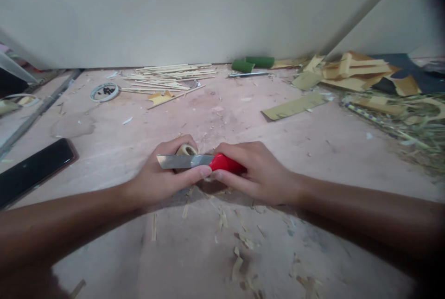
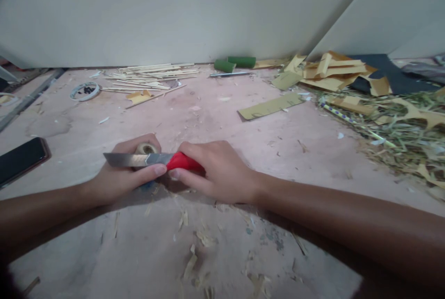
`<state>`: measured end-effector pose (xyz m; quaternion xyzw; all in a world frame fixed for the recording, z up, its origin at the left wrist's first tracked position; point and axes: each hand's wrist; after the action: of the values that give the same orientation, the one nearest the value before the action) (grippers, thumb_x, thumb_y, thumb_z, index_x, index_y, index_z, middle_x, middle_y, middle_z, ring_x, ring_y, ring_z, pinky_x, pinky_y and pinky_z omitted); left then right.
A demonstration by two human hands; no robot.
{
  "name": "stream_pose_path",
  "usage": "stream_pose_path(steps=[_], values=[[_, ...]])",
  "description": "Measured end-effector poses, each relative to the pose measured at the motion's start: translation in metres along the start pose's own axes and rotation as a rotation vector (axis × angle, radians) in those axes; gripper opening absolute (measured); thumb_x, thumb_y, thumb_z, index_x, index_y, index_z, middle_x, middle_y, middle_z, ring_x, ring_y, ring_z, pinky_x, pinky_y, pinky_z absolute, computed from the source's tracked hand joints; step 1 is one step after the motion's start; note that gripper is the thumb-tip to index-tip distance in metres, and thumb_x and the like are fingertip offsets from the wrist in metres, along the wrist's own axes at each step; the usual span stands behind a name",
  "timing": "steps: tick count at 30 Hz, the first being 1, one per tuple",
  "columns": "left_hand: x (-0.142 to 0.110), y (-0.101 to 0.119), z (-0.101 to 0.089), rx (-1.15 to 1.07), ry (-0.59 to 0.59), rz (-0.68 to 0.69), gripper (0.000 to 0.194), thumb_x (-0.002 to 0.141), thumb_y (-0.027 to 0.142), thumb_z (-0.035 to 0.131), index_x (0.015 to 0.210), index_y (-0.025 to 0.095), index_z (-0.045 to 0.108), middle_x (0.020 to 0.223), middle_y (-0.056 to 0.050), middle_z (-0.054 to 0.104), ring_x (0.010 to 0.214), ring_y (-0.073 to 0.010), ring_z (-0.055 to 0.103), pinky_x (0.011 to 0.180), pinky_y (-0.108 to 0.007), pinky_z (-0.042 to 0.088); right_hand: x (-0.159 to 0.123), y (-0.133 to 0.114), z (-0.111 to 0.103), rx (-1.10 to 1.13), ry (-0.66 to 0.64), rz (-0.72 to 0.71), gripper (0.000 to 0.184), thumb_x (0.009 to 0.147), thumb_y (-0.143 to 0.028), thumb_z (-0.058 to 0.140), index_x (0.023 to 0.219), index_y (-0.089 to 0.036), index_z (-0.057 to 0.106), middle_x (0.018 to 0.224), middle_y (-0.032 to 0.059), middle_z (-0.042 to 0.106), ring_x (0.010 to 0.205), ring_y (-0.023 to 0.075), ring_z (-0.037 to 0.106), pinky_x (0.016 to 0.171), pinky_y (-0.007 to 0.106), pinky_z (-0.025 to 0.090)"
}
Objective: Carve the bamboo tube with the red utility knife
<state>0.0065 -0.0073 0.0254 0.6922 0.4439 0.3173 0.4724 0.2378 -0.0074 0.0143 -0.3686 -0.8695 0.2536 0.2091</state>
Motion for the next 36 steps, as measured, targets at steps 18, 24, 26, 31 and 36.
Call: stream_pose_path(steps=[18, 24, 26, 31, 36], values=[[0.002, -0.0008, -0.0011, -0.018, -0.034, 0.011, 0.029, 0.083, 0.032, 0.078, 0.073, 0.019, 0.053, 0.061, 0.007, 0.05, 0.056, -0.009, 0.045, 0.052, -0.02, 0.035, -0.0003, -0.0002, -0.0005, 0.0, -0.001, -0.013, 0.029, 0.104, -0.046, 0.055, 0.101, -0.019, 0.065, 0.082, 0.0017, 0.071, 0.068, 0.0158, 0.059, 0.062, 0.027, 0.032], [0.0014, -0.0025, -0.0033, 0.0, -0.083, 0.001, 0.028, 0.086, 0.035, 0.076, 0.076, 0.019, 0.055, 0.066, 0.005, 0.054, 0.061, -0.0104, 0.048, 0.055, -0.021, 0.036, 0.0003, -0.0005, -0.0003, -0.01, -0.007, -0.001, 0.031, 0.104, -0.048, 0.055, 0.101, -0.018, 0.065, 0.082, 0.0019, 0.071, 0.068, 0.0165, 0.06, 0.062, 0.028, 0.031], [0.0014, -0.0026, -0.0039, 0.003, -0.091, -0.005, 0.029, 0.086, 0.036, 0.075, 0.076, 0.019, 0.055, 0.066, 0.005, 0.054, 0.061, -0.0109, 0.049, 0.056, -0.022, 0.037, 0.0008, -0.0003, 0.0, -0.012, -0.004, -0.002, 0.031, 0.104, -0.047, 0.055, 0.101, -0.019, 0.066, 0.082, 0.0022, 0.071, 0.069, 0.0169, 0.06, 0.062, 0.028, 0.031], [0.0022, -0.0024, -0.005, 0.036, -0.105, -0.004, 0.028, 0.086, 0.038, 0.075, 0.077, 0.019, 0.056, 0.066, 0.005, 0.055, 0.062, -0.0116, 0.049, 0.056, -0.022, 0.037, 0.0011, 0.0006, 0.0002, -0.006, 0.015, -0.027, 0.028, 0.103, -0.045, 0.057, 0.097, -0.019, 0.063, 0.079, 0.0005, 0.069, 0.065, 0.0152, 0.057, 0.062, 0.027, 0.031], [0.0029, -0.0036, -0.0051, 0.043, -0.112, -0.002, 0.028, 0.087, 0.038, 0.074, 0.077, 0.019, 0.057, 0.066, 0.005, 0.055, 0.062, -0.0115, 0.049, 0.056, -0.022, 0.036, 0.0003, 0.0005, 0.0001, 0.0, 0.019, -0.035, 0.026, 0.104, -0.044, 0.057, 0.097, -0.019, 0.063, 0.08, 0.0003, 0.069, 0.066, 0.0149, 0.057, 0.062, 0.027, 0.032]])
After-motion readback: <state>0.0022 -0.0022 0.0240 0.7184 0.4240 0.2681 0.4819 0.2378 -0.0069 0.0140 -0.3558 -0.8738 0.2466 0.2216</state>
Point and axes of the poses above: each hand's wrist, its own x-axis towards the middle knuckle, its own z-axis out of the palm, y = z × x
